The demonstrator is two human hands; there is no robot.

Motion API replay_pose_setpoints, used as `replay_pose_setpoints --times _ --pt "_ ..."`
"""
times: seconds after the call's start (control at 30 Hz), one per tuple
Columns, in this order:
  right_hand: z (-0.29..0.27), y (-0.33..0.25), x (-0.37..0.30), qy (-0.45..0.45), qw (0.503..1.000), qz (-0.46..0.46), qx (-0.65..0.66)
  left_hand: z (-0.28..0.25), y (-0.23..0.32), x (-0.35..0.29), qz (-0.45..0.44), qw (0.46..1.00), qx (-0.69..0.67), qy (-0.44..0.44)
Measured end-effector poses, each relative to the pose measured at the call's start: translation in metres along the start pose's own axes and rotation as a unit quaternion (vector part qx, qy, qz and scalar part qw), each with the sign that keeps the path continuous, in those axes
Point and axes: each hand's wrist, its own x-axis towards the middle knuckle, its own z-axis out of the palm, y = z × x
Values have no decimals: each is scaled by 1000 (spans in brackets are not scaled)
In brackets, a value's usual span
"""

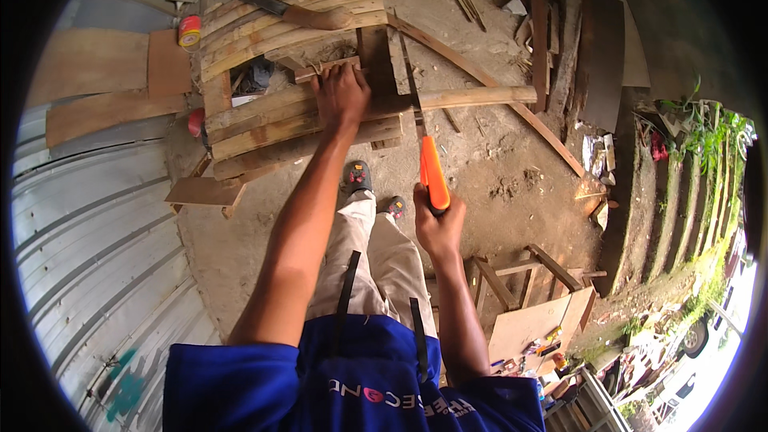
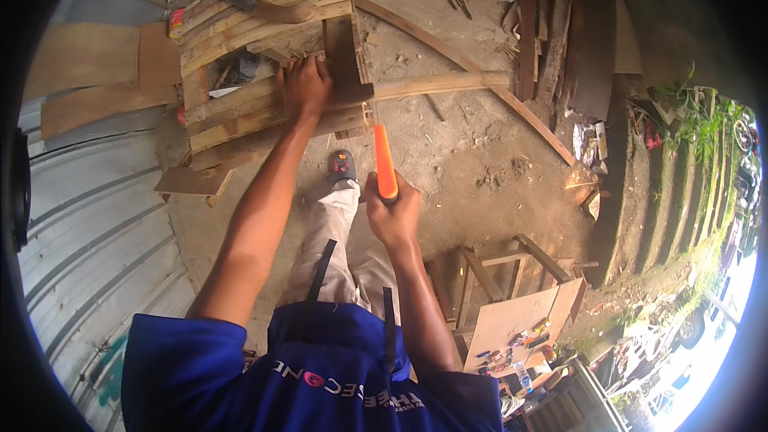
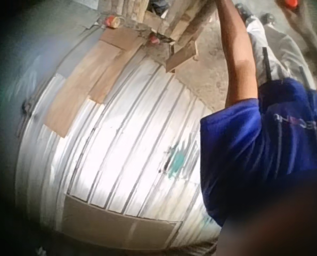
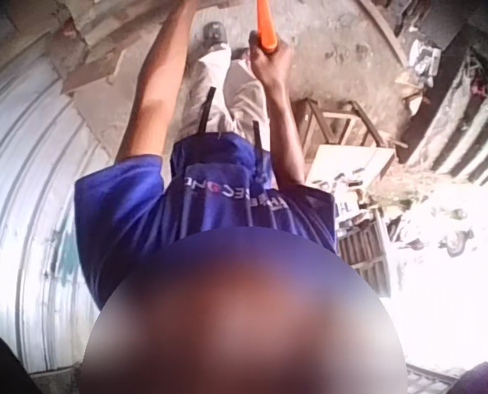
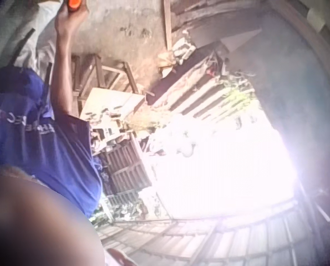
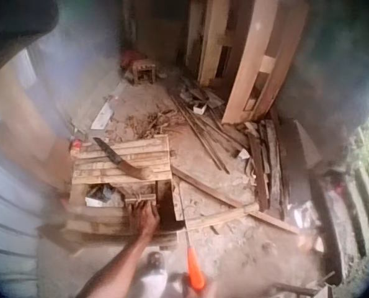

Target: The person uses a hand saw to cut a small wooden stick placed on a wooden pallet. After cutting, the person picks up a knife and scrapes the cut piece of wood.

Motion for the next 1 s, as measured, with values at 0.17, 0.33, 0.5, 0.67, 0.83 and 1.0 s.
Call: replay_pose_setpoints --times 0.17,0.33,0.5,0.67,0.83,1.0 --pt "6 28 -16 21 999 20 21 -6 2 -6 15 999 -20 24" --pt "6 39 -18 31 999 -16 28 -7 4 -2 2 999 -40 26" --pt "6 29 4 59 997 -51 -26 -11 6 5 -26 998 -49 3" --pt "6 22 8 -21 999 -25 -15 -15 7 0 8 1000 -8 -13" --pt "7 19 9 -31 999 -34 -19 -3 23 -6 8 996 91 10" --pt "11 8 6 -49 997 -11 64 -1 34 2 -72 993 53 -77"
